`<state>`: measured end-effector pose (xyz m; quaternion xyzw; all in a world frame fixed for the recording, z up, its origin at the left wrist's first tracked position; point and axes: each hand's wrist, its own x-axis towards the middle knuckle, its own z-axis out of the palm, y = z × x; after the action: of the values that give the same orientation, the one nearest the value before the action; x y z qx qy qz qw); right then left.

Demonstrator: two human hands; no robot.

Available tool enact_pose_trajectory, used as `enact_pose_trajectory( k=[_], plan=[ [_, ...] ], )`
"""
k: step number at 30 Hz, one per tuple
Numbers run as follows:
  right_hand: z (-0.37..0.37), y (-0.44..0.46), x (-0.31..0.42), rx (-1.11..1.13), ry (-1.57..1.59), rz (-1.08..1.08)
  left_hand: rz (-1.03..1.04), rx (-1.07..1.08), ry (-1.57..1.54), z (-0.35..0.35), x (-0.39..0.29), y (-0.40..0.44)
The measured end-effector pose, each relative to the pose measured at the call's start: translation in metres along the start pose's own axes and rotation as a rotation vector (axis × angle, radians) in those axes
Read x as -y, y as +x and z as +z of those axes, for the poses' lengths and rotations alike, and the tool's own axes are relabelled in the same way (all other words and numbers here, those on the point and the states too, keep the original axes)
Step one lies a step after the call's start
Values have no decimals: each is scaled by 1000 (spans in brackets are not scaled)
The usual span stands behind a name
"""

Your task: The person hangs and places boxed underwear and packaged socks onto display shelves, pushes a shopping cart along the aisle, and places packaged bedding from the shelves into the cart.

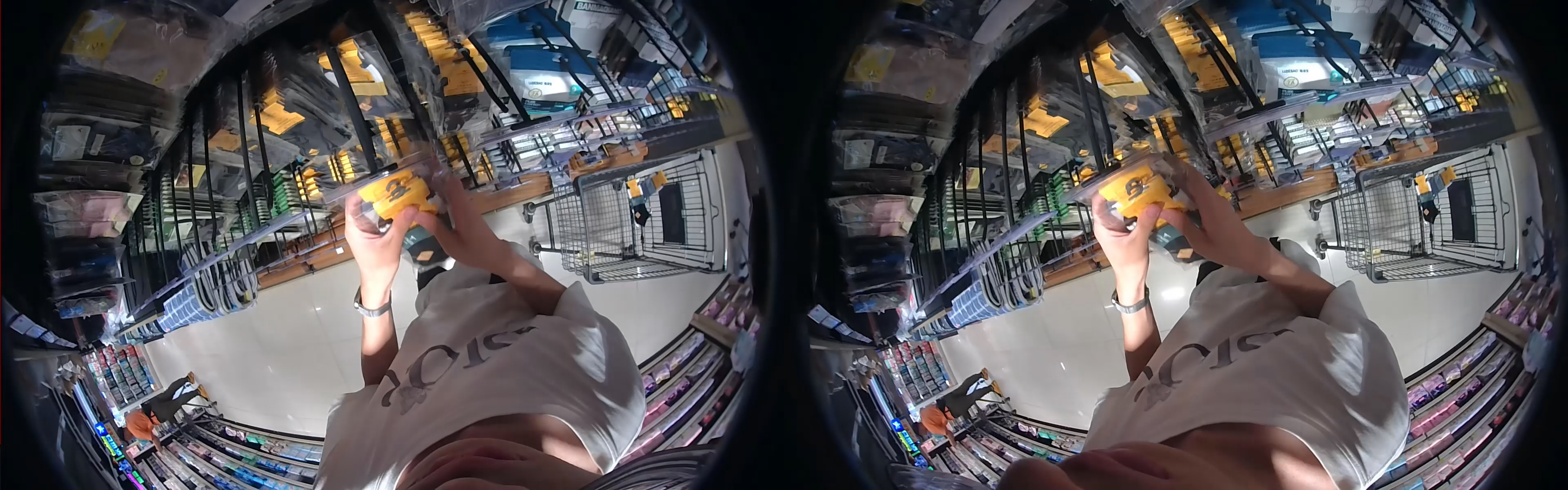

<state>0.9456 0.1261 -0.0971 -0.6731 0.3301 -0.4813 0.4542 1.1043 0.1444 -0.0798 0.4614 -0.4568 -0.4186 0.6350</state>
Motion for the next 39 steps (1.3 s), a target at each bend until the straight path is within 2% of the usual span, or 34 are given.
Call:
enact_pose_trajectory(
  k=[2, 5, 8, 11, 17, 26, 29, 32, 35, 36, 38, 39],
  plan=[
    [3, 10, -7, -66, -63, -134, 24, 14, 0, -2, -6, 9],
    [-2, 17, -2, -41, -81, -78, 83, 68, 19, -10, -5, 17],
    [-1, 26, -7, -64, -101, -61, 55, 37, -37, -5, -6, 25],
    [-2, 37, -7, -65, -122, -147, 48, 54, -16, -5, -5, 32],
    [2, 27, -13, -86, -10, -22, 29, 53, 6, -6, -1, 30],
    [10, 25, -15, -158, 138, 31, 39, 21, 15, -4, -1, 25],
    [6, 24, -5, -145, -2, 37, 78, 3, 16, -2, -5, 25],
    [9, 31, -12, -176, 4, -4, 59, -22, -5, 4, -9, 31],
    [7, 32, -23, -142, -51, 80, 169, -90, 403, -14, 21, 32],
    [7, 35, -17, -169, -59, 18, 135, -78, 306, -11, 19, 30],
    [6, 37, 3, -225, -75, -98, 203, -66, 300, -11, 15, 31],
    [6, 37, 1, -201, -69, -28, 232, -62, 296, -12, 15, 30]
  ],
)
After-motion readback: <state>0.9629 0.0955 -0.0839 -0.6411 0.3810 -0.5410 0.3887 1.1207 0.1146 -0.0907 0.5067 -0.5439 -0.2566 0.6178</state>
